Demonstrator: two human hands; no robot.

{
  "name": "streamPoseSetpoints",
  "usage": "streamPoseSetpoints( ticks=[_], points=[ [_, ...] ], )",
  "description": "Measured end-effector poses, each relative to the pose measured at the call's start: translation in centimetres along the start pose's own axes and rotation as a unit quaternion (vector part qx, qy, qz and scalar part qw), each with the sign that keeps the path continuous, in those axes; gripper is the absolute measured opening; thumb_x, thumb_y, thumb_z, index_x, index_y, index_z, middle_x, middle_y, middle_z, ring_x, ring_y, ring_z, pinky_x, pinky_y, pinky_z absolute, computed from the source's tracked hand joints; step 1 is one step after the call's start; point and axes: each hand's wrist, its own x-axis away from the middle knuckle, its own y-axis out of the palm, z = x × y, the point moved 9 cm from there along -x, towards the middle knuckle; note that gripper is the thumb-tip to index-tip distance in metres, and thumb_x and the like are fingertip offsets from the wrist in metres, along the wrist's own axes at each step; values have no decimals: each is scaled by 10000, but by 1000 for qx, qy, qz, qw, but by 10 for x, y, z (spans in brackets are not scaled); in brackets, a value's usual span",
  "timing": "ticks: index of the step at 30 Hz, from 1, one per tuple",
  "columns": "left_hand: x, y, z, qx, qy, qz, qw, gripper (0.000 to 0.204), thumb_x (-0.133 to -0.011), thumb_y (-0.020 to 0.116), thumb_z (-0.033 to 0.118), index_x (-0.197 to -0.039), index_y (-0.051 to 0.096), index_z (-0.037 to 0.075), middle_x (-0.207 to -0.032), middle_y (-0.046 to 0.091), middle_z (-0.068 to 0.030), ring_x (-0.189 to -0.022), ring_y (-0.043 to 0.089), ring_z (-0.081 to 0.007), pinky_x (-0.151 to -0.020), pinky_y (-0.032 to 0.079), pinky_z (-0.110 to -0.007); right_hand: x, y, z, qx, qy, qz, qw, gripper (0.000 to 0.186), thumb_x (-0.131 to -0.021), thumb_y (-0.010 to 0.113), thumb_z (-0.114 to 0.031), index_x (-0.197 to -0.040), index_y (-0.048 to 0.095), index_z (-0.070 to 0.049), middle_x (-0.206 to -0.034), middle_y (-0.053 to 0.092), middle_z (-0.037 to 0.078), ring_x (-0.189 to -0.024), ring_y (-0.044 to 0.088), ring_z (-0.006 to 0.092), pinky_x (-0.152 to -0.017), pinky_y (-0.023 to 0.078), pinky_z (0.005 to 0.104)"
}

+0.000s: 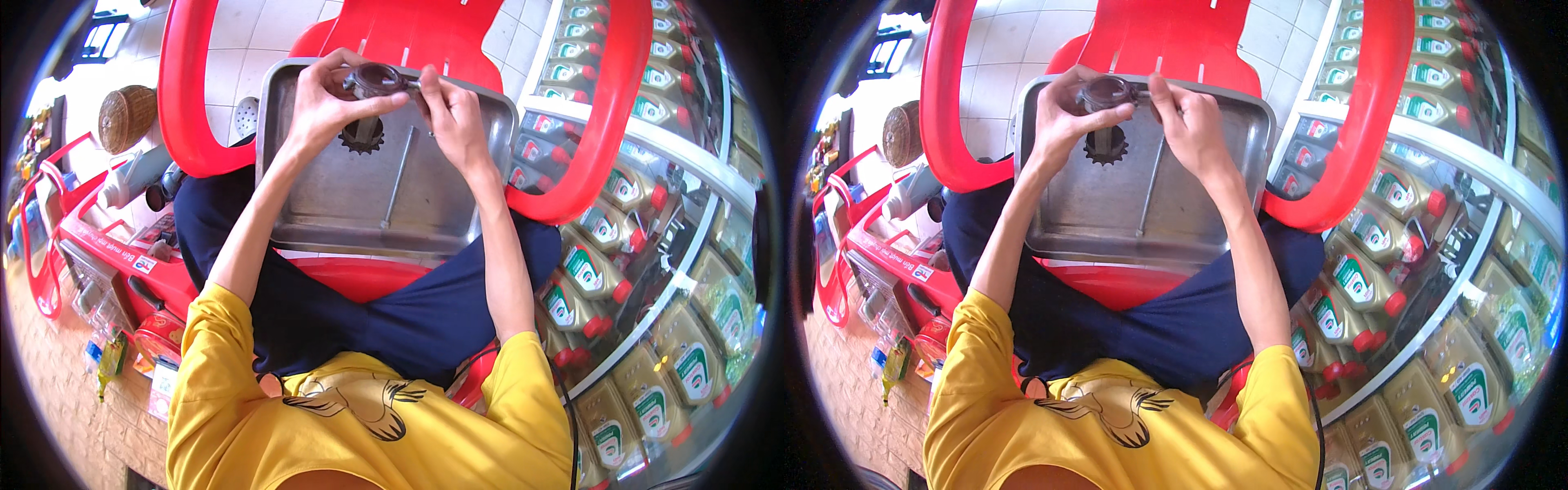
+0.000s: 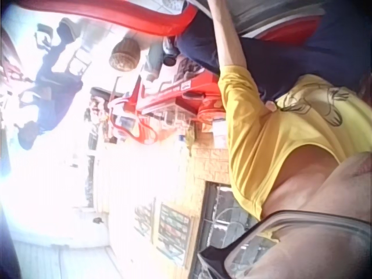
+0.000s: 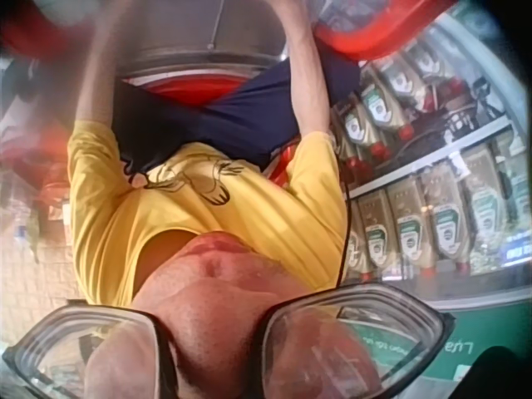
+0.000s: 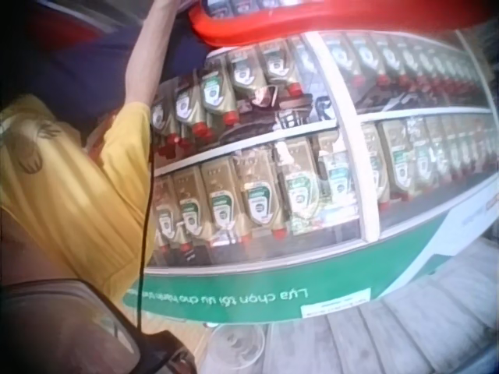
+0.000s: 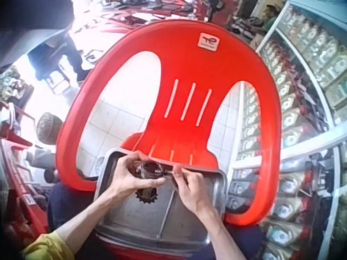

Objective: The person holds and manipulates a metallic motorcycle clutch component, inserting and removing small pins and springs while working over a metal tray.

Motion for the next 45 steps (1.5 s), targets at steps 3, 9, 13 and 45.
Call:
streamPoseSetpoints(
  ticks=[3, 9, 13, 45],
  points=[
    [2, 4, 1, -2, 25, 1, 1000, 428, -690, 911, 79, -1011, 644, -14, -956, 733, -85, -887, 695, -126, -802, 568, -265, 2, 2, -16, -105, -25, 5, 994, 351, -1069, 496, -323, -933, 552, -4, -632, 533, 103, -573, 528, 208, -594, 447, 360],
    [-2, 6, 0, 1, 57, -17, 998, 465, -649, 938, 105, -1000, 648, 12, -952, 743, -82, -900, 711, -130, -851, 579, -285, 2, 0, -2, 2, -29, -13, 999, 478, -1061, 440, -492, -973, 552, -36, -618, 525, 72, -590, 542, 179, -579, 433, 336],
    [-5, 6, -3, 1, 55, -14, 998, 473, -639, 951, 143, -989, 655, 25, -939, 751, -74, -910, 721, -136, -867, 585, -302, 4, -5, -10, -109, -67, 34, 991, 468, -1059, 468, -461, -936, 562, -19, -612, 506, 133, -571, 540, 229, -573, 413, 339],
    [-6, 8, 2, 9, 83, -27, 996, 498, -624, 962, 178, -996, 663, 38, -940, 748, -73, -921, 726, -151, -911, 568, -311, 4, -10, -13, -15, -80, 6, 997, 458, -1057, 470, -446, -912, 574, -24, -689, 554, 165, -644, 581, 329, -606, 433, 386]
  ],
)
